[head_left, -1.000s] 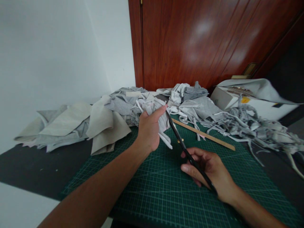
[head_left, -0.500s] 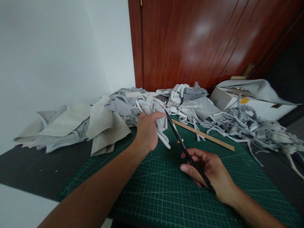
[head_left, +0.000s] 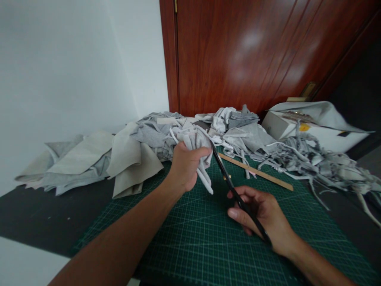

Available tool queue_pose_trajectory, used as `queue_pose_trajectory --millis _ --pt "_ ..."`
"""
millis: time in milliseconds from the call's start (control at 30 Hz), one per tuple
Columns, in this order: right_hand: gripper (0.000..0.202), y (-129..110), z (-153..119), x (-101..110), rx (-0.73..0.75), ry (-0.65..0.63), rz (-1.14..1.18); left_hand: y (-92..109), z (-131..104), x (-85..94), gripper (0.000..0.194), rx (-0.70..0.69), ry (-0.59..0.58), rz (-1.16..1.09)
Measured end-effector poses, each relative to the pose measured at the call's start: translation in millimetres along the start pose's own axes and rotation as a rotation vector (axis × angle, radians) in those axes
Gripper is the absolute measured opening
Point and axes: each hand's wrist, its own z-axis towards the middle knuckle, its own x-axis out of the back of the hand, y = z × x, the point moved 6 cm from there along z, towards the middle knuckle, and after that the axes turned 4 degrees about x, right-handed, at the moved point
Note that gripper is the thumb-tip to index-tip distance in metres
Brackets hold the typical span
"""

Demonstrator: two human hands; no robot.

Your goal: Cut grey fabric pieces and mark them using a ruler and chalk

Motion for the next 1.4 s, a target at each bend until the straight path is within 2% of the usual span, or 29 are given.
queue_pose_trajectory --millis 433,867,1133,1400 --pt "0.046 1 1 4 0.035 0.007 0.01 -2 -1 -0.5 0.022 -0.027 -0.038 0.125" --pt "0.05 1 1 3 0.012 0.019 0.027 -7 -4 -1.5 0.027 0.002 -0.028 0.136" --pt "0.048 -2 1 2 0.049 -0.003 0.066 -9 -5 -1.6 0.031 0.018 -0.036 0.119" --pt "0.047 -2 1 0 0.023 -0.008 0.079 -10 -6 -2.2 0.036 0.038 -0.037 0.077"
